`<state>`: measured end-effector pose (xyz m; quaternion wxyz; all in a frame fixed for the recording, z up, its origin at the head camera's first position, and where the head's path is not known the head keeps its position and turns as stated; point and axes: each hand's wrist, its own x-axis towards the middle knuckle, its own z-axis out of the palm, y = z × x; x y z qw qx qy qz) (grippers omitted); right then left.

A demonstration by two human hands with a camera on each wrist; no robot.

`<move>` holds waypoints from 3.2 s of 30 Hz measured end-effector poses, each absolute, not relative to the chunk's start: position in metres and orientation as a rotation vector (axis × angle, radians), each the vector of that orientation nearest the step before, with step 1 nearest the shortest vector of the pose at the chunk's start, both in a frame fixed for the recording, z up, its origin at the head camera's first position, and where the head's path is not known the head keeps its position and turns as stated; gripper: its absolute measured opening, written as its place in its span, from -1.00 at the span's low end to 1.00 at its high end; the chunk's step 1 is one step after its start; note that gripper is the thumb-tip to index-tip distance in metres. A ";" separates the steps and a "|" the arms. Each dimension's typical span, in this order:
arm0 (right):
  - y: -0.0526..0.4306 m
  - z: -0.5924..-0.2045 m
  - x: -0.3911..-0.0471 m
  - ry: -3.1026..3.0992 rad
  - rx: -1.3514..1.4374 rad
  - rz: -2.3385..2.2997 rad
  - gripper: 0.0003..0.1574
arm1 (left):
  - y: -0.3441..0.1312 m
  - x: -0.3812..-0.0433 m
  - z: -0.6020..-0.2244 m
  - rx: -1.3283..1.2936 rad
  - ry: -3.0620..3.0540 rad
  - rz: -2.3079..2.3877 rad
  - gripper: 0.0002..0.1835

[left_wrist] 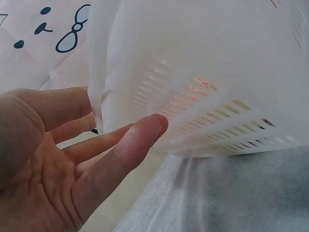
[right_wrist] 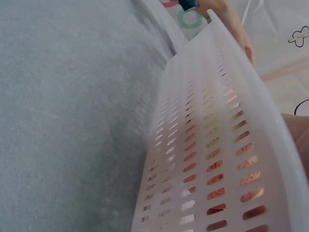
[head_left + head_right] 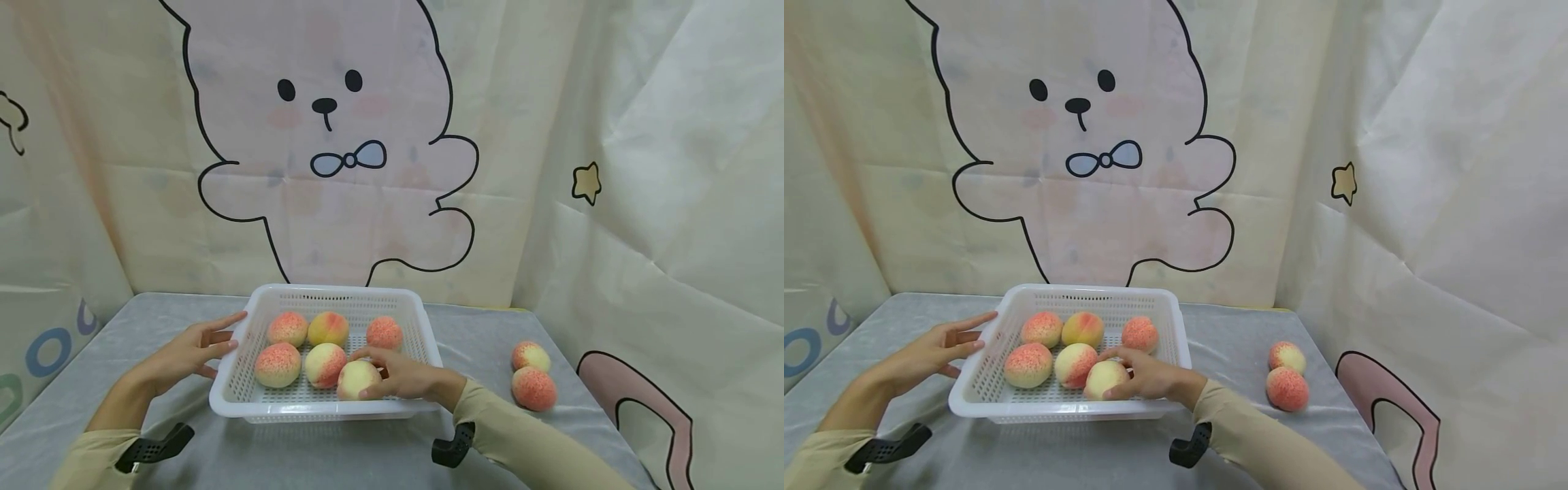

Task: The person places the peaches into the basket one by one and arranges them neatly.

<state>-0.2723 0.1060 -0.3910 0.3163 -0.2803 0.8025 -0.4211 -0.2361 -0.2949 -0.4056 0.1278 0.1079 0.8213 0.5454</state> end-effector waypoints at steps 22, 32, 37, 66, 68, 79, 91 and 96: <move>0.099 -0.397 -0.277 2.083 -0.750 -1.025 -0.49 | -0.294 -0.236 -0.405 0.273 2.384 1.586 -0.16; 0.103 -0.397 -0.278 2.082 -0.670 -1.016 -0.40 | -0.294 -0.236 -0.406 0.290 2.385 1.581 -0.16; 0.106 -0.396 -0.277 2.125 -0.608 -1.005 -0.31 | -0.294 -0.237 -0.406 0.294 2.380 1.582 -0.17; 0.134 -0.362 -0.287 2.047 -0.779 -1.276 -0.25 | -0.294 -0.235 -0.408 0.271 2.410 1.556 -0.16; 0.140 -0.359 -0.287 2.047 -0.788 -1.283 -0.21 | -0.294 -0.235 -0.408 0.274 2.410 1.557 -0.16; 0.177 -0.349 -0.288 2.105 -0.723 -1.353 -0.18 | -0.293 -0.236 -0.407 0.290 2.398 1.570 -0.16; 0.221 -0.353 -0.290 2.106 -0.723 -1.480 -0.23 | -0.294 -0.235 -0.409 0.258 2.416 1.553 -0.15; 0.240 -0.360 -0.289 2.142 -0.679 -1.510 -0.22 | -0.294 -0.235 -0.409 0.257 2.412 1.550 -0.15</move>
